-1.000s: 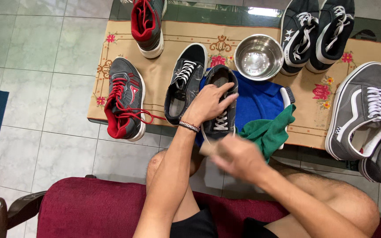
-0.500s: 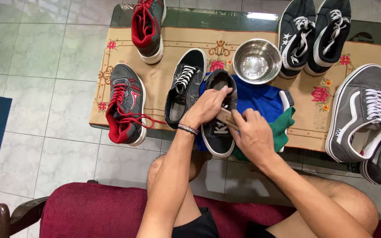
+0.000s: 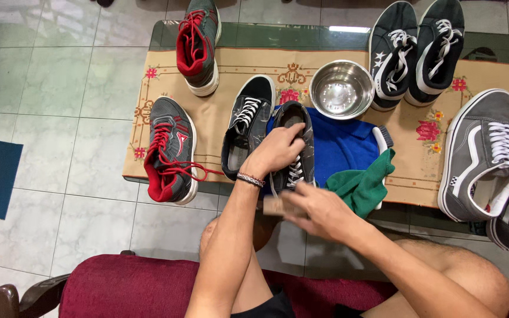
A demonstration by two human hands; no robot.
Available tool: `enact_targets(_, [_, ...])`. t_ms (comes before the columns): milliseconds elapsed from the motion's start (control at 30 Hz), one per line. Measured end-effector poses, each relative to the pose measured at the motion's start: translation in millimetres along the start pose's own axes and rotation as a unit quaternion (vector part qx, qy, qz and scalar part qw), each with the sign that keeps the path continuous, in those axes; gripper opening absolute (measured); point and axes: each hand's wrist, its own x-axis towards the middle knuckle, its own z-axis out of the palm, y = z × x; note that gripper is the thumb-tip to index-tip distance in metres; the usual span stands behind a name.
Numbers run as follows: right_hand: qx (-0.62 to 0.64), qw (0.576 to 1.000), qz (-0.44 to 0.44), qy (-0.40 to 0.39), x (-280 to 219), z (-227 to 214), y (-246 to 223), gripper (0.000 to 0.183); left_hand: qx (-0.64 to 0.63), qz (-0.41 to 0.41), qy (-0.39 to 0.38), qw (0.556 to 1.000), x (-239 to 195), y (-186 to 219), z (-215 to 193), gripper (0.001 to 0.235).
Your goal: The person scrubs the sole of a black sneaker with a small rectangular block, then flips the shoe to scrub the upper fabric. The person continues to scrub the shoe's sole and upper parts repeatedly.
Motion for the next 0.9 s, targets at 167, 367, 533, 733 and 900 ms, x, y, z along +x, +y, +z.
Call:
enact_targets(167, [0.083,0.994,0.038,-0.055,-13.7,-25.3,8.0,0.042,0.223,0.040,0.009,0.974,4.9,-21.2,24.5,0.058])
enact_targets(367, [0.088,0.992,0.081,-0.046,-21.5,-51.9,14.3,0.043,0.315,0.071,0.068,0.944,2.1,9.7,11.5,0.018])
enact_targets(533, [0.124,0.987,0.098,0.040,-35.4,-79.2,34.4,0.039,0.189,0.061,0.043,0.979,-28.0,52.3,-20.0,0.018])
enact_targets(733, [0.212,0.936,0.204,0.194,-60.9,-116.5,60.9,0.043,0.072,-0.004,0.082,0.994,-68.2,117.0,-38.7,0.017])
enact_targets(900, [0.295,0.868,0.249,0.313,-69.8,-104.8,90.2,0.038,-0.043,-0.189,0.170,0.966,-79.5,113.7,-18.0,0.021])
